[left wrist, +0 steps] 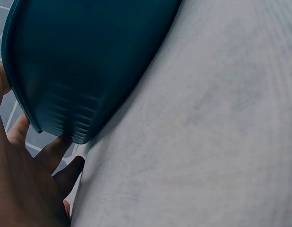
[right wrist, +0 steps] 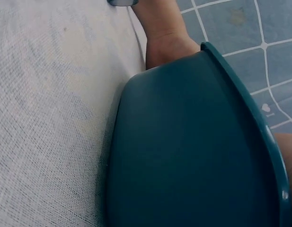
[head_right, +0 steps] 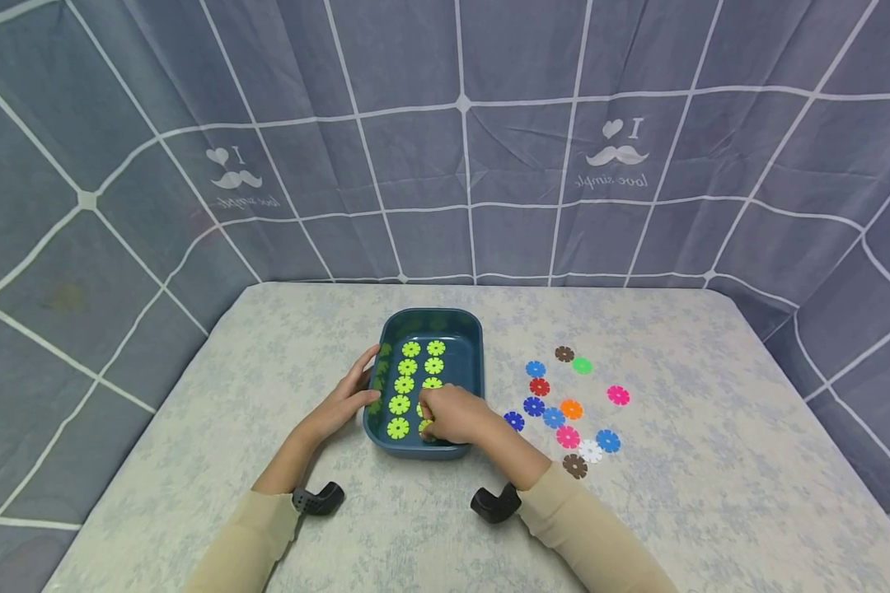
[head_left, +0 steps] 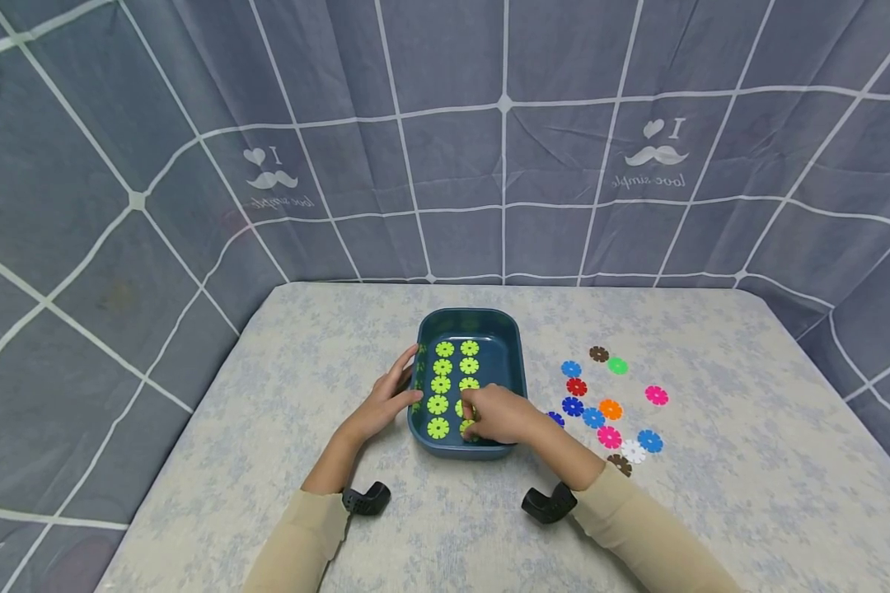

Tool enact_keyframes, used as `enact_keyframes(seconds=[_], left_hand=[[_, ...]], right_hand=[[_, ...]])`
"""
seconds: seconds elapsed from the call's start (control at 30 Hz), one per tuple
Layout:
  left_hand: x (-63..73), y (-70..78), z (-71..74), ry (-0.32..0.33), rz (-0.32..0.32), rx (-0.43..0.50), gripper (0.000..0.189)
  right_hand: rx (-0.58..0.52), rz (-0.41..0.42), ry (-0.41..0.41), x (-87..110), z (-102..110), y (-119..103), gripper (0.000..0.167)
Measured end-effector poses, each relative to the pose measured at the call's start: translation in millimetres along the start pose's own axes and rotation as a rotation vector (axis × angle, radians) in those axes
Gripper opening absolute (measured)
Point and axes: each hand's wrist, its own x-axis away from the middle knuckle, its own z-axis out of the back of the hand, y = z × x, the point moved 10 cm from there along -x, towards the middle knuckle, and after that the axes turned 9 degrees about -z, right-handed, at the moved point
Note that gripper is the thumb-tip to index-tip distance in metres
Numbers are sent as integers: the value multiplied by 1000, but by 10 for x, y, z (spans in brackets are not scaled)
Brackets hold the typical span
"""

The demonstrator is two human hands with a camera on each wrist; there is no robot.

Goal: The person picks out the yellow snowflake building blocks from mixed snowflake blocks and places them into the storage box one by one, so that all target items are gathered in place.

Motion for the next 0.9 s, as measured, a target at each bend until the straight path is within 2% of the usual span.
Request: enact_keyframes(seconds=[0.2, 0.43, 0.57, 0.73, 0.9], left_hand=[[-8, -18, -3, -3, 16, -1, 71], [-35, -336, 11, 18, 5, 14, 73], [-32, -393, 4, 27, -8, 15, 73], [-27, -408, 7, 28, -1, 12, 73], [-32, -380, 13, 17, 24, 10, 73]], right_hand=[[32, -51, 29, -13, 2, 35, 28], [35, -140, 8, -33, -19, 82, 26], [51, -168, -2, -37, -32, 102, 26], [56, -156, -8, -43, -43, 100, 26], [45, -101, 1, -40, -43, 60, 24]])
